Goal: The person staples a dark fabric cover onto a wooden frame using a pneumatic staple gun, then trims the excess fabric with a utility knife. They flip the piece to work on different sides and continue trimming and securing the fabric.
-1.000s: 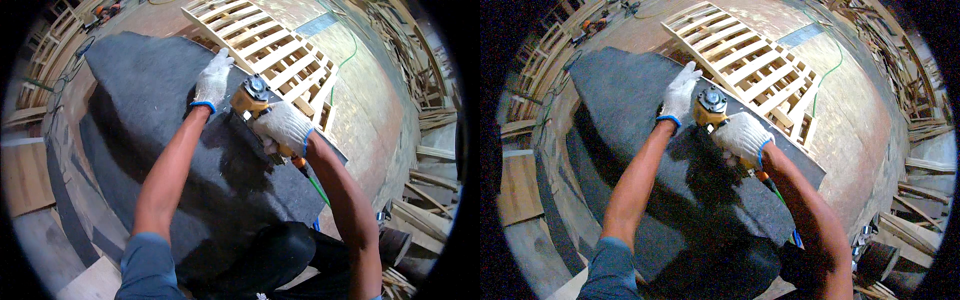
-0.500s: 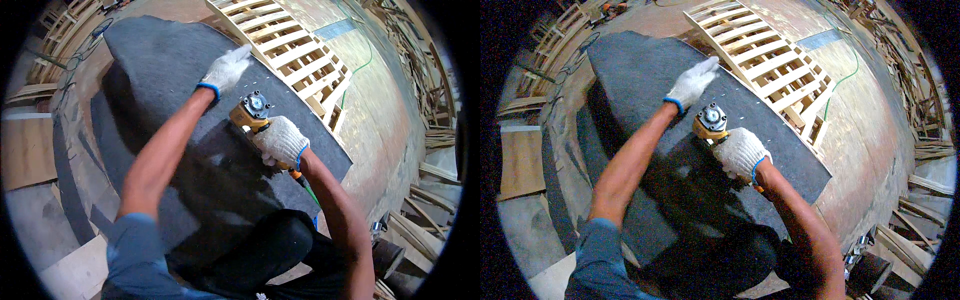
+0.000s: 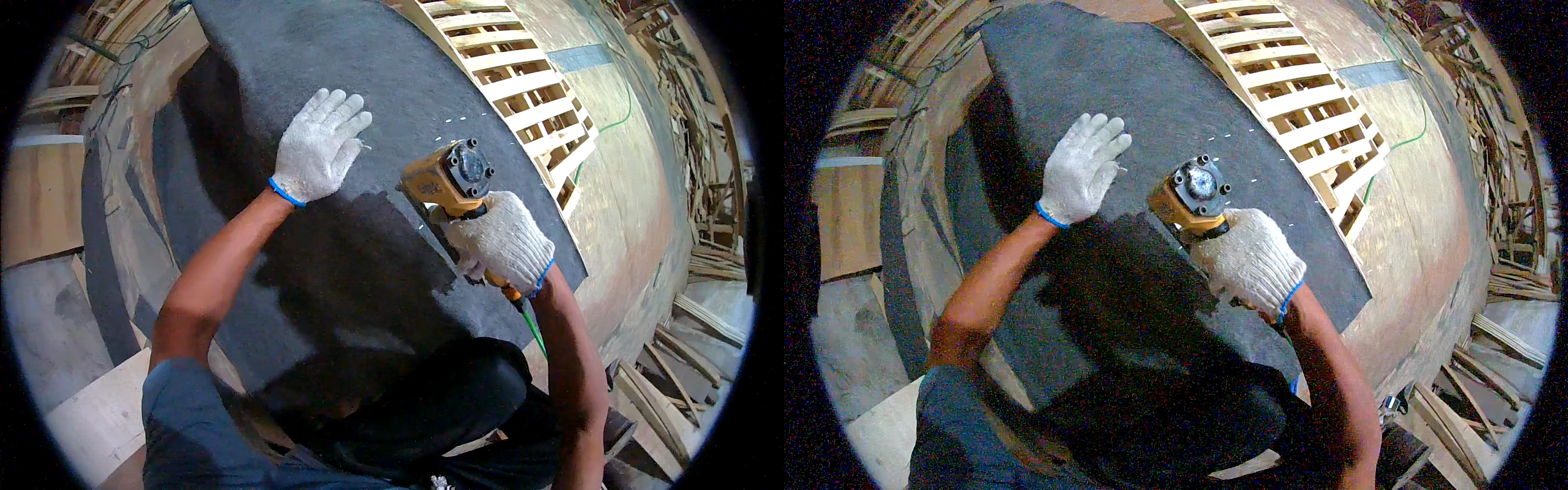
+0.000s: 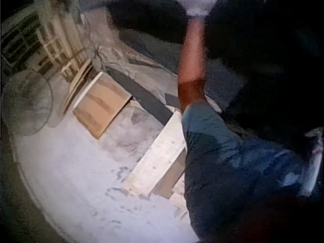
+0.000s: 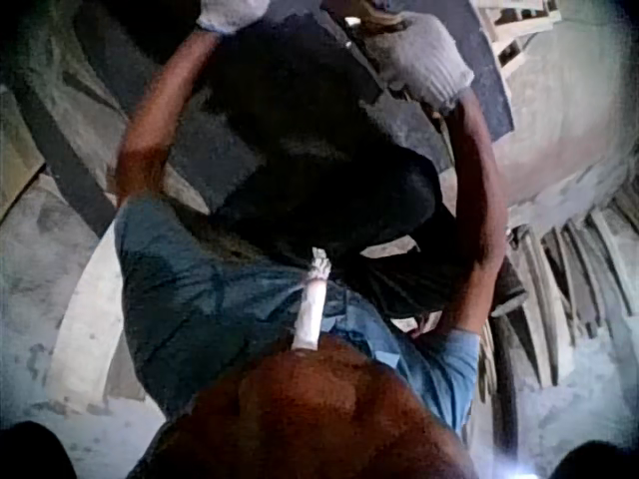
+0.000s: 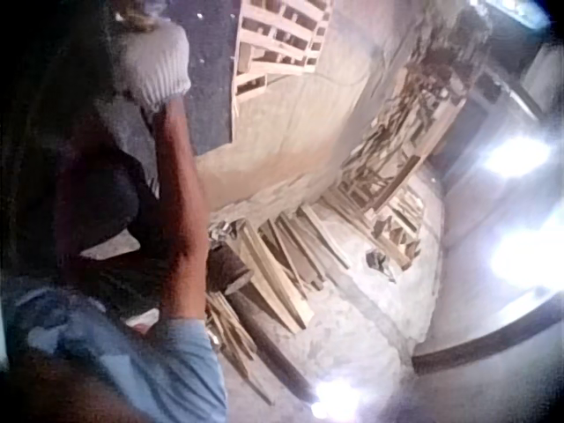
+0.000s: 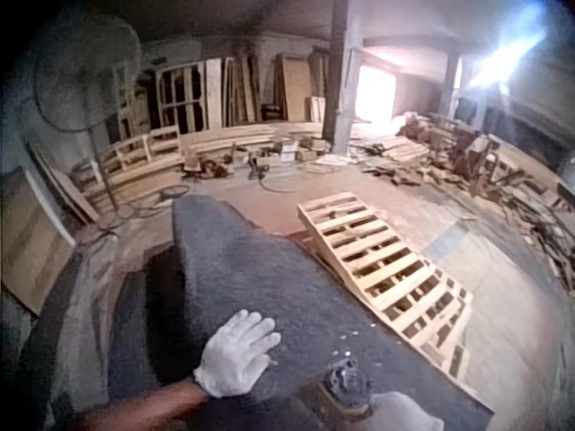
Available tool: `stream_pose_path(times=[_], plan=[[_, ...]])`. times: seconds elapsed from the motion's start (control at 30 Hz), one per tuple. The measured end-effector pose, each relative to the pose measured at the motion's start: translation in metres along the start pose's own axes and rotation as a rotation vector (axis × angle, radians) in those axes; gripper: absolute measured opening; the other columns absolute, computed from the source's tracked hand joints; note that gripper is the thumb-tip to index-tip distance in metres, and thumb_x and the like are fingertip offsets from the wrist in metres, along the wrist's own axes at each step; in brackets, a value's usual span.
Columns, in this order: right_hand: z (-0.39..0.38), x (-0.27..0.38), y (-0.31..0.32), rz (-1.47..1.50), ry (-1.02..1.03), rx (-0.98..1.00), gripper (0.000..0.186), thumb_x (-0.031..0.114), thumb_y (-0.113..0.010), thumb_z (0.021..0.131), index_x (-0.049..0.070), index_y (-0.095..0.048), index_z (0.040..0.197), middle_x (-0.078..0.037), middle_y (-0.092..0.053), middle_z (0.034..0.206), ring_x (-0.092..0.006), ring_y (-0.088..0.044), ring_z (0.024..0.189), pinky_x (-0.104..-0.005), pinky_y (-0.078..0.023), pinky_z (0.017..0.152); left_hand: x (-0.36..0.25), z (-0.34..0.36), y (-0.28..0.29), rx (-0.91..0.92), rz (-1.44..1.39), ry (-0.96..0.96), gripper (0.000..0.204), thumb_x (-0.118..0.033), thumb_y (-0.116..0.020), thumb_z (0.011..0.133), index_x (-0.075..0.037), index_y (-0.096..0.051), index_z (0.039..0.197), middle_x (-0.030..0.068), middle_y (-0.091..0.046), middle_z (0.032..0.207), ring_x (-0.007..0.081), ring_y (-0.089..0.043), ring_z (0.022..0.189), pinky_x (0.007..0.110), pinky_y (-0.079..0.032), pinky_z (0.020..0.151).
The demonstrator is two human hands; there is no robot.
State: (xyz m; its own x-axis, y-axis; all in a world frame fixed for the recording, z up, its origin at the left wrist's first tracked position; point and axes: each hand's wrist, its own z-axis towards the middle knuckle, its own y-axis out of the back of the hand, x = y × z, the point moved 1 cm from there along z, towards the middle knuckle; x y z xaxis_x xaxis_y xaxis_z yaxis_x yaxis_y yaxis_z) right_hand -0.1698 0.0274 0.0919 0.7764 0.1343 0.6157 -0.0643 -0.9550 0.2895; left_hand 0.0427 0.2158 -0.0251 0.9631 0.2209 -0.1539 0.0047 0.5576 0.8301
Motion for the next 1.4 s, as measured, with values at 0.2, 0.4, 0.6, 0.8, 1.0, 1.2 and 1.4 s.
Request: stream_pose_path(times=[0.2, 0.4, 0.6, 0.8, 1.0, 1.2, 1.4], plan=[[0.0, -0.003, -0.013, -0.073, 0.016, 0.021, 0.026, 0.014, -0.072, 0.087, -0.001, -0.071, 0.107, -0.004, -0.063, 0.064, -0.0132, -0.062, 0.049, -0.0249, -0.05, 0.043, 0.002, 0.002, -0.01, -0.085, -0.048, -0.027, 0.035, -0.015, -0.061, 0.091, -0.006, -0.068, 0.124, 0.0157, -0.064, 0.135, 0.0385, -0.055, 0.13, 0.051, -0.036, 0.116], [0.01, -0.002, -0.026, -0.241, 0.01, 0.044, 0.026, 0.015, -0.072, 0.088, 0.001, -0.072, 0.109, -0.002, -0.061, 0.063, -0.0117, -0.061, 0.051, -0.0265, -0.049, 0.043, 0.003, 0.0, -0.004, -0.088, -0.044, -0.01, 0.034, -0.014, -0.062, 0.09, -0.006, -0.069, 0.122, 0.0165, -0.064, 0.134, 0.0384, -0.056, 0.129, 0.051, -0.036, 0.116], [0.01, -0.007, -0.012, -0.031, 0.079, -0.012, 0.025, 0.018, -0.072, 0.087, -0.001, -0.072, 0.105, -0.003, -0.061, 0.065, -0.0124, -0.06, 0.051, -0.027, -0.047, 0.044, 0.002, 0.0, -0.006, -0.101, -0.048, -0.003, 0.033, -0.014, -0.064, 0.089, -0.006, -0.069, 0.12, 0.0163, -0.064, 0.133, 0.0382, -0.056, 0.129, 0.051, -0.036, 0.116], [0.018, -0.012, -0.009, -0.127, -0.002, -0.053, 0.023, 0.021, -0.07, 0.089, 0.001, -0.071, 0.099, -0.005, -0.064, 0.064, -0.0159, -0.063, 0.051, -0.0312, -0.05, 0.044, -0.004, 0.007, -0.001, -0.045, -0.034, -0.004, 0.034, -0.019, -0.064, 0.089, -0.004, -0.069, 0.119, 0.0178, -0.064, 0.133, 0.0389, -0.055, 0.128, 0.051, -0.034, 0.117], [0.018, -0.013, -0.012, -0.17, 0.035, -0.063, 0.022, 0.026, -0.06, 0.093, 0.007, -0.072, 0.096, -0.008, -0.068, 0.062, -0.0207, -0.069, 0.054, -0.0356, -0.055, 0.049, -0.03, 0.023, 0.007, 0.163, 0.054, -0.042, 0.038, -0.033, -0.066, 0.09, -0.014, -0.07, 0.123, 0.02, -0.059, 0.138, 0.0464, -0.05, 0.129, 0.063, -0.028, 0.115], [0.01, -0.003, -0.009, -0.077, -0.003, -0.037, 0.02, 0.022, -0.068, 0.09, 0.003, -0.071, 0.098, -0.004, -0.064, 0.061, -0.0156, -0.064, 0.049, -0.0295, -0.05, 0.044, -0.029, 0.029, -0.002, 0.168, 0.01, -0.051, 0.033, -0.029, -0.068, 0.088, -0.013, -0.071, 0.116, 0.0183, -0.059, 0.137, 0.0445, -0.049, 0.13, 0.062, -0.027, 0.116], [0.019, -0.021, 0.007, 0.138, -0.026, 0.027, 0.019, 0.022, -0.07, 0.089, 0.008, -0.071, 0.101, -0.003, -0.063, 0.061, -0.0149, -0.062, 0.05, -0.0282, -0.048, 0.042, -0.033, 0.039, -0.006, 0.134, -0.085, -0.067, 0.031, -0.026, -0.069, 0.087, -0.007, -0.071, 0.111, 0.0177, -0.061, 0.133, 0.0409, -0.052, 0.129, 0.057, -0.029, 0.117]])
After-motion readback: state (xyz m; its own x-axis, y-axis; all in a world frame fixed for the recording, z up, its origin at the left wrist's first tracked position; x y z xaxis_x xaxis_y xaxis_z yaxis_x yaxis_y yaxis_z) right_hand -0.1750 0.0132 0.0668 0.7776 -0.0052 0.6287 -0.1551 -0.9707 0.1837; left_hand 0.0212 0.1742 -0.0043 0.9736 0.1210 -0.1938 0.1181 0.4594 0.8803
